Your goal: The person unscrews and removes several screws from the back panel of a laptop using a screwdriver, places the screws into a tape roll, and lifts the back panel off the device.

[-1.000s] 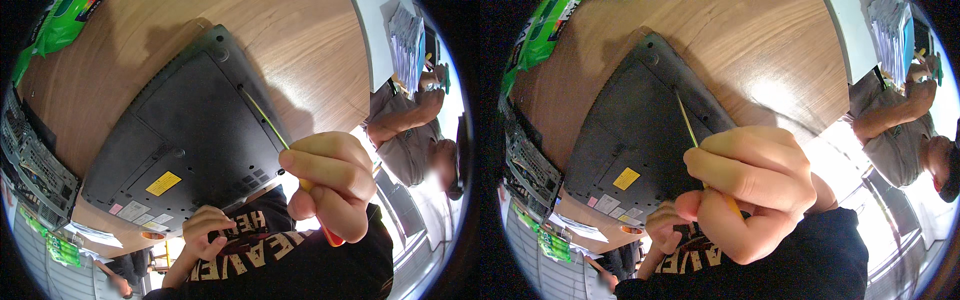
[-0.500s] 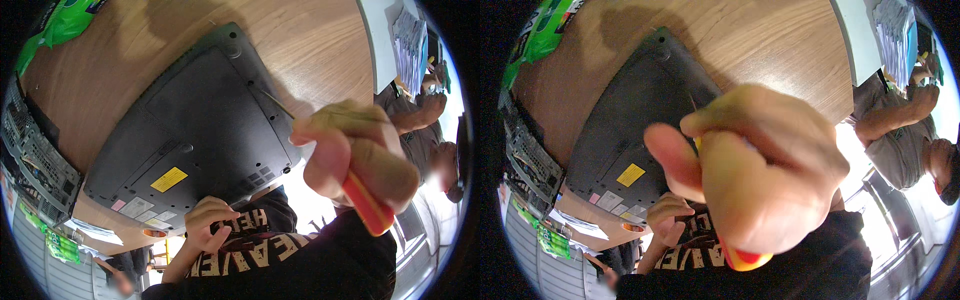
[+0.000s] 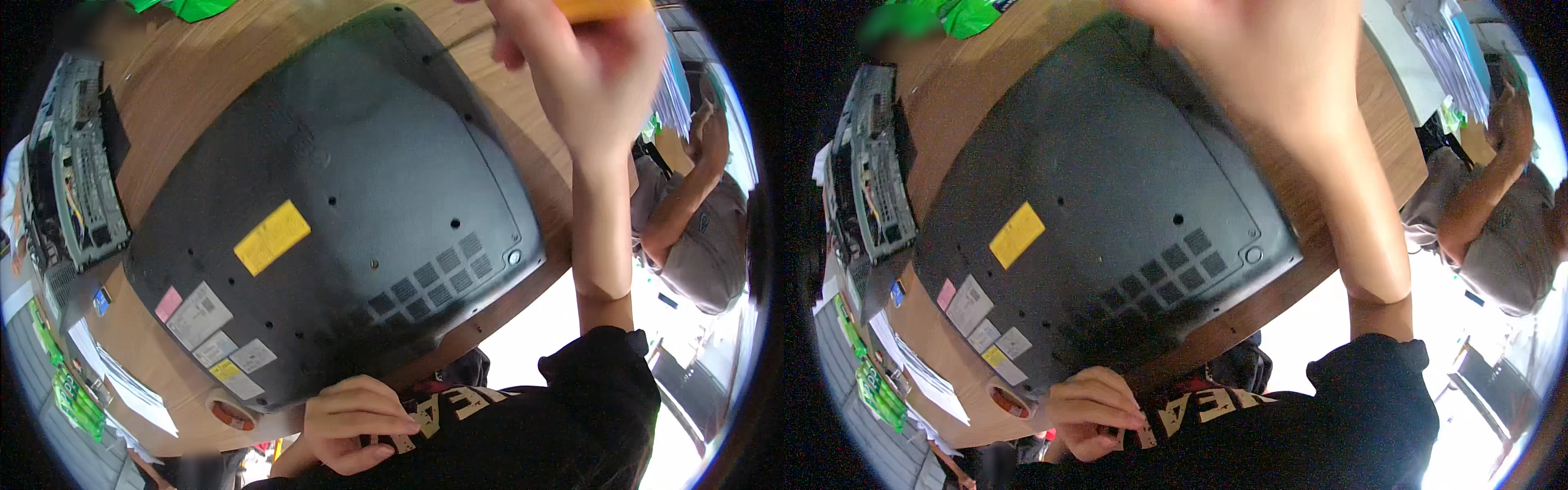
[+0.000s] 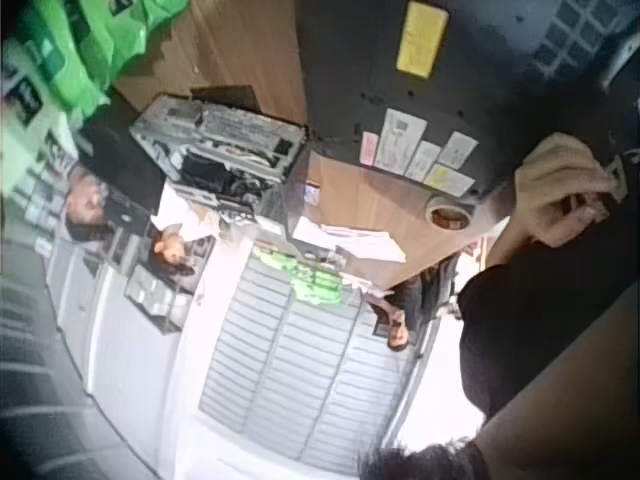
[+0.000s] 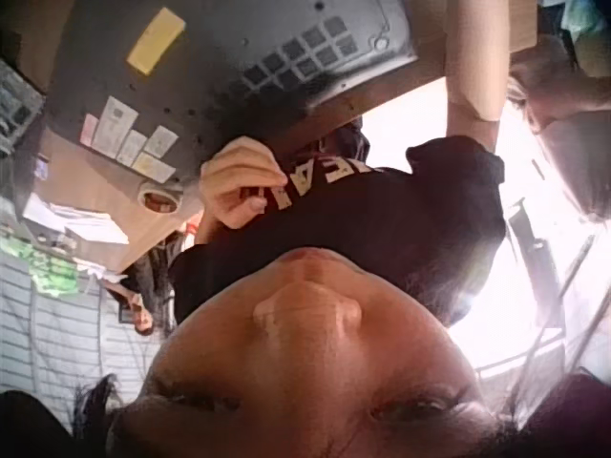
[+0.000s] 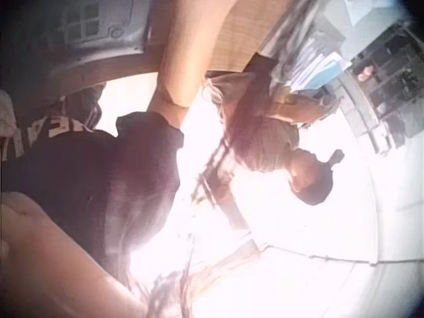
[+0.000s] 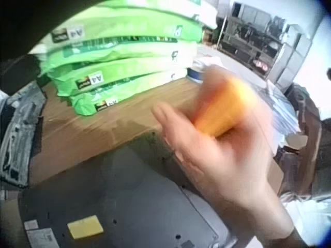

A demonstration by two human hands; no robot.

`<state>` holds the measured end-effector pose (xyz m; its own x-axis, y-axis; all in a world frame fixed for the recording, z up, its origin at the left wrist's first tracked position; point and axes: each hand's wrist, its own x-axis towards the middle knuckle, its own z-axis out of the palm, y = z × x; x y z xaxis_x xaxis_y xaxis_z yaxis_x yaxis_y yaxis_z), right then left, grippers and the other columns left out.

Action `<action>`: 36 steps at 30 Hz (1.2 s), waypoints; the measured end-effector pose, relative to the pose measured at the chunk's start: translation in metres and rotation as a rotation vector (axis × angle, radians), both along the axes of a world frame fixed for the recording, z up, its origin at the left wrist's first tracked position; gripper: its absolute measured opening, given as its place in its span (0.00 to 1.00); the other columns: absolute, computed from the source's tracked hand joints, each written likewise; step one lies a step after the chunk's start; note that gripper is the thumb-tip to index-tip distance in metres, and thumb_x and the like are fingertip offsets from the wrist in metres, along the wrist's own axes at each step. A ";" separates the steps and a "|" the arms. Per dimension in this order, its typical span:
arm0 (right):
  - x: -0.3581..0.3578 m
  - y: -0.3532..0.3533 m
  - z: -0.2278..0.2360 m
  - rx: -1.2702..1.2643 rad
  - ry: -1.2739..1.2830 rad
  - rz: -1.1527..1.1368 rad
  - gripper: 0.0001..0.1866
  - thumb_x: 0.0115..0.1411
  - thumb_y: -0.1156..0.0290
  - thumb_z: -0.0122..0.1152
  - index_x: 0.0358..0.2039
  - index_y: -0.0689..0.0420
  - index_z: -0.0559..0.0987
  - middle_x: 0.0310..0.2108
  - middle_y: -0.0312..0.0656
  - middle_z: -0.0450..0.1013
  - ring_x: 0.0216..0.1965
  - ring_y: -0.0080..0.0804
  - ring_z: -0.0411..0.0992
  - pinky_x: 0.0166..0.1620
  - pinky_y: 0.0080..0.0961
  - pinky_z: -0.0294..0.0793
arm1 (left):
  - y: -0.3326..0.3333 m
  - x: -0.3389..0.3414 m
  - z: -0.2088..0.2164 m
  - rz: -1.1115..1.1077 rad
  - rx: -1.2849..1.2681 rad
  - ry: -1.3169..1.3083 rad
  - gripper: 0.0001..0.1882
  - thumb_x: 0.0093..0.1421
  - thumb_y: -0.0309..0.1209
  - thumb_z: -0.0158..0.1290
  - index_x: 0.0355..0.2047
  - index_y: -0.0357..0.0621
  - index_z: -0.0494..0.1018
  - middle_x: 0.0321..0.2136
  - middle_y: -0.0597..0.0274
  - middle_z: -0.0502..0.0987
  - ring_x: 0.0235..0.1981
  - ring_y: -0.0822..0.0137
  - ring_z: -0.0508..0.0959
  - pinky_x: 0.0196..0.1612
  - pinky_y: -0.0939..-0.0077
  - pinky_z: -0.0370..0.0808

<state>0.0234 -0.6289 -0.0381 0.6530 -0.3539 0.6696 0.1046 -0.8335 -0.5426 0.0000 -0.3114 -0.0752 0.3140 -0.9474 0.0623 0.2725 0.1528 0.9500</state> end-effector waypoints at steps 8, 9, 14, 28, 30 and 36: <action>0.003 0.018 0.010 0.081 -0.057 0.082 0.20 0.59 0.68 0.52 0.50 0.57 0.60 0.18 0.40 0.65 0.13 0.26 0.66 0.18 0.24 0.67 | 0.016 -0.071 -0.022 0.006 -0.186 -0.543 0.06 0.46 0.23 0.57 0.28 0.40 0.77 0.25 0.62 0.76 0.27 0.65 0.75 0.30 0.73 0.72; 0.001 0.019 0.012 0.070 -0.058 0.086 0.21 0.60 0.68 0.50 0.52 0.56 0.59 0.19 0.42 0.66 0.13 0.28 0.67 0.20 0.26 0.69 | 0.014 -0.079 -0.026 0.041 -0.186 -0.613 0.05 0.45 0.24 0.58 0.26 0.41 0.76 0.23 0.62 0.75 0.26 0.65 0.74 0.29 0.73 0.71; -0.006 -0.005 0.024 -0.304 -0.118 -0.012 0.16 0.60 0.68 0.47 0.49 0.55 0.65 0.19 0.43 0.69 0.16 0.33 0.70 0.24 0.30 0.70 | 0.020 -0.094 -0.039 0.041 -0.210 -0.848 0.05 0.45 0.22 0.57 0.26 0.40 0.75 0.23 0.61 0.75 0.27 0.63 0.75 0.32 0.71 0.71; 0.005 0.013 0.098 -0.470 0.802 -0.182 0.31 0.59 0.43 0.40 0.31 0.61 0.77 0.28 0.47 0.76 0.30 0.43 0.74 0.35 0.35 0.74 | 0.078 -0.074 -0.023 0.372 0.038 -1.068 0.06 0.46 0.23 0.55 0.27 0.44 0.75 0.22 0.63 0.76 0.25 0.63 0.75 0.30 0.70 0.69; 0.027 -0.030 0.051 -0.488 0.424 -0.166 0.28 0.60 0.46 0.39 0.37 0.60 0.74 0.32 0.46 0.75 0.32 0.41 0.74 0.36 0.34 0.73 | 0.072 -0.079 -0.027 0.358 -0.012 -1.077 0.05 0.47 0.23 0.55 0.27 0.43 0.75 0.22 0.63 0.76 0.25 0.64 0.75 0.30 0.71 0.69; 0.033 0.005 0.038 0.297 0.214 0.416 0.14 0.63 0.63 0.44 0.48 0.52 0.66 0.29 0.35 0.70 0.30 0.22 0.69 0.31 0.22 0.69 | 0.076 -0.074 -0.032 0.386 0.001 -1.071 0.06 0.47 0.22 0.55 0.28 0.43 0.74 0.22 0.64 0.76 0.23 0.65 0.75 0.29 0.72 0.69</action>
